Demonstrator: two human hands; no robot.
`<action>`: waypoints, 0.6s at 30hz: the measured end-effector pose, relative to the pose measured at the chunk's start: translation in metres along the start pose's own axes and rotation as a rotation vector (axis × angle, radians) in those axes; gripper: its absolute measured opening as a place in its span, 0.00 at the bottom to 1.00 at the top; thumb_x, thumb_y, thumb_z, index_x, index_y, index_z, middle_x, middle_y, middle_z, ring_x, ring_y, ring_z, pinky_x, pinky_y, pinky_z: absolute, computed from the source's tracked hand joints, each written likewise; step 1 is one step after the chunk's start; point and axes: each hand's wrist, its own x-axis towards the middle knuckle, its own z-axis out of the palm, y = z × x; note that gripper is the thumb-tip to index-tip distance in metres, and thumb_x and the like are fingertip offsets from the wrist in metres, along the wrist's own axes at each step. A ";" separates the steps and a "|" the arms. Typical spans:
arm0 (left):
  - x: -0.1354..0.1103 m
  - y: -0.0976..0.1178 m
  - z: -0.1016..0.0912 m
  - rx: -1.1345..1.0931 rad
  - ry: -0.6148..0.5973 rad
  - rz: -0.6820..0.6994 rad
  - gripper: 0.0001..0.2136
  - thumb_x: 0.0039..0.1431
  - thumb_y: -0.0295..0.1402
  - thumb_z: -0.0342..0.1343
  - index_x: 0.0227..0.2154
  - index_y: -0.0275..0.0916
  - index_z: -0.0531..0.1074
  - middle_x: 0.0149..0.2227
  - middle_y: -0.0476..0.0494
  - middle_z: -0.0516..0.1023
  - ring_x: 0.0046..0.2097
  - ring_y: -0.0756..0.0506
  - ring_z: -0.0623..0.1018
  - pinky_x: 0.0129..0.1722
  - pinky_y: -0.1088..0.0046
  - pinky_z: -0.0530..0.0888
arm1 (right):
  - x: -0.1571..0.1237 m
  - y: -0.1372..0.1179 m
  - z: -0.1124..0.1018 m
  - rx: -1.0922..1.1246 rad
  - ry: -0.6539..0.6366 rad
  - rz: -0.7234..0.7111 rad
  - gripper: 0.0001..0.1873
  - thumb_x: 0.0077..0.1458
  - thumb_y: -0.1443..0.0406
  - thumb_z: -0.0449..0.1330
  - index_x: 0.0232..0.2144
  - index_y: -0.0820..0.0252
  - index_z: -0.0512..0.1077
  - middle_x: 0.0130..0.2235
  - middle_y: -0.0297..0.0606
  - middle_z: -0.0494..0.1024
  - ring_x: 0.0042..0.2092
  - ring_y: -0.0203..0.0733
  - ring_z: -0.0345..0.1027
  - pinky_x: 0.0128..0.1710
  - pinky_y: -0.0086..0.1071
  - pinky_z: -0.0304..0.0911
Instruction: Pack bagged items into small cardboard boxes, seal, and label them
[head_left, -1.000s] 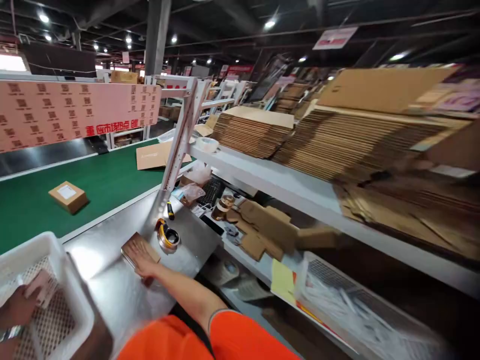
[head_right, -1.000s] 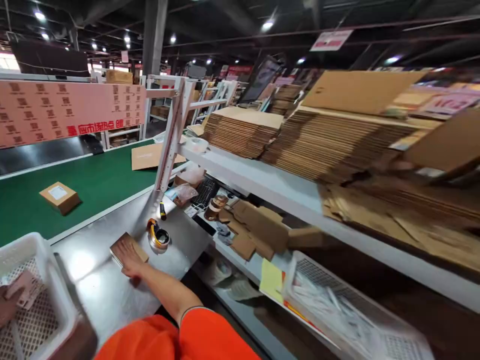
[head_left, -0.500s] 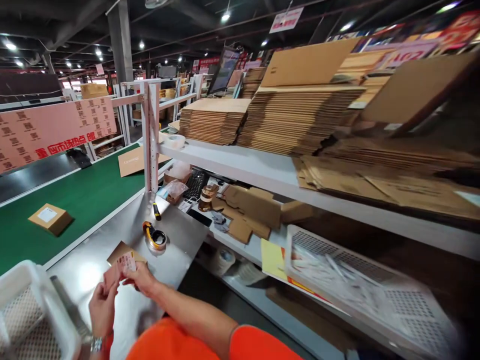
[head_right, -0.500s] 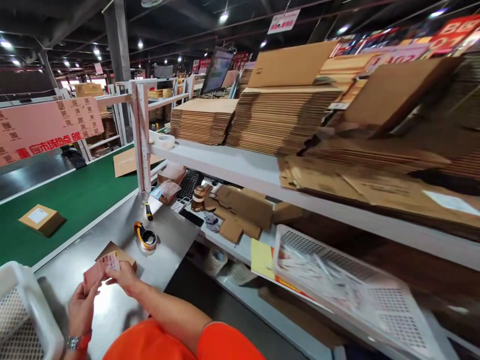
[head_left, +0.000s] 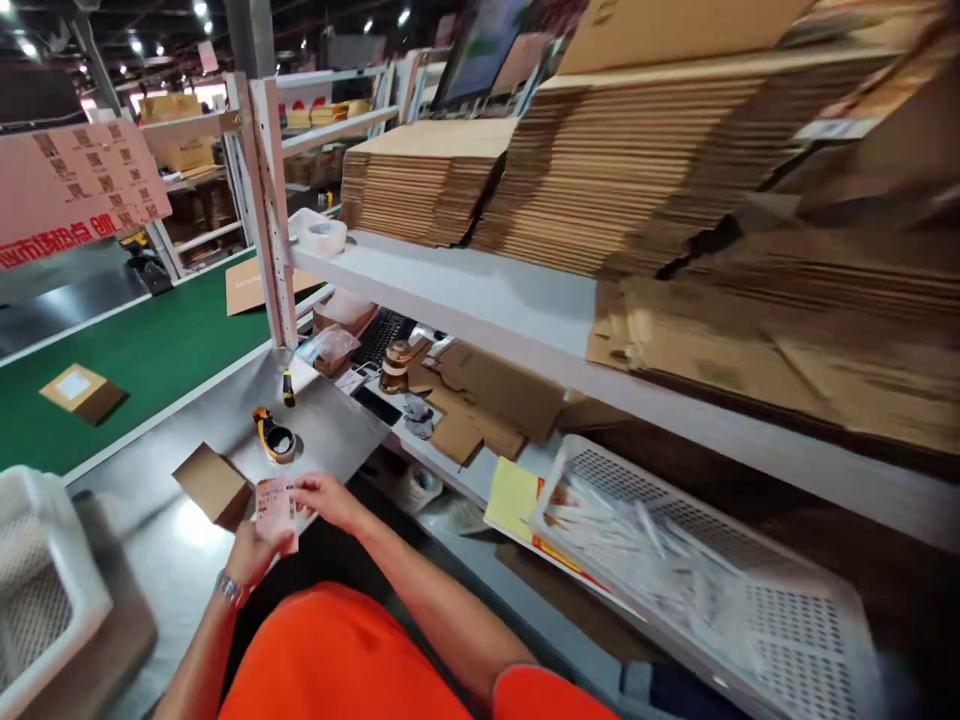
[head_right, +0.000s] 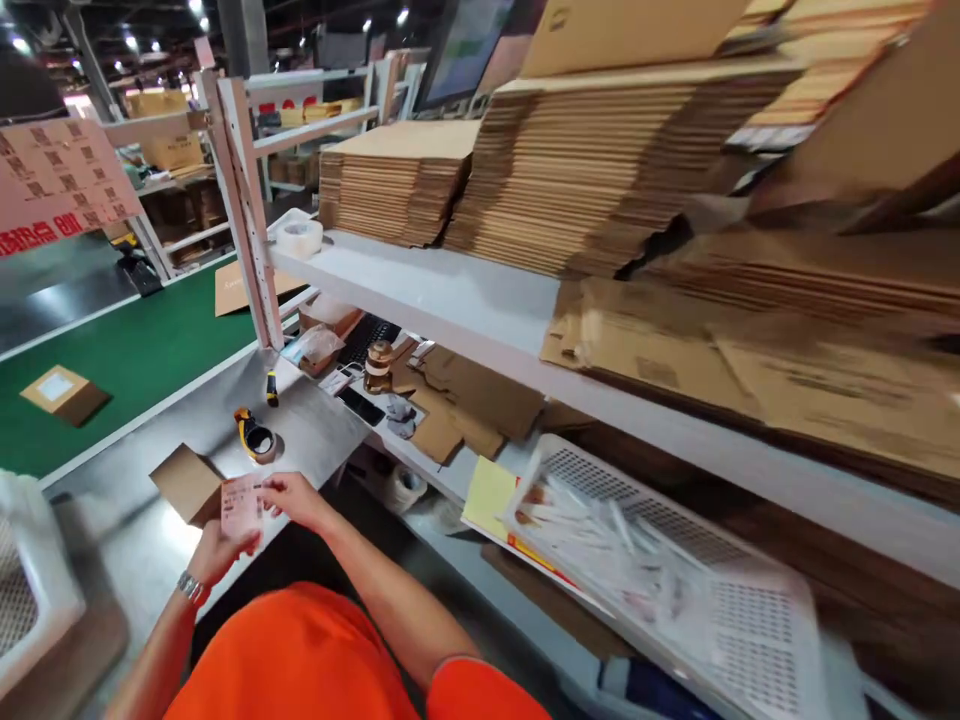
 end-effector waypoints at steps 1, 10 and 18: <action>0.000 0.005 0.012 -0.032 0.053 -0.002 0.21 0.44 0.53 0.75 0.24 0.37 0.82 0.24 0.38 0.83 0.28 0.41 0.80 0.28 0.68 0.74 | -0.008 0.002 -0.004 0.059 0.065 0.008 0.31 0.45 0.38 0.77 0.34 0.59 0.84 0.32 0.35 0.84 0.35 0.40 0.76 0.35 0.31 0.70; -0.004 0.027 0.103 -0.311 0.305 -0.079 0.15 0.54 0.42 0.73 0.32 0.32 0.84 0.34 0.35 0.88 0.29 0.44 0.81 0.30 0.67 0.78 | -0.094 0.021 -0.041 0.367 0.091 0.078 0.33 0.50 0.37 0.77 0.38 0.60 0.86 0.39 0.44 0.88 0.45 0.49 0.83 0.44 0.39 0.76; -0.002 0.021 0.154 -0.376 0.255 -0.116 0.26 0.46 0.51 0.79 0.37 0.31 0.85 0.37 0.34 0.89 0.32 0.43 0.83 0.30 0.68 0.78 | -0.124 0.032 -0.078 0.405 0.186 0.117 0.33 0.45 0.39 0.80 0.37 0.60 0.86 0.38 0.44 0.88 0.45 0.50 0.84 0.44 0.39 0.78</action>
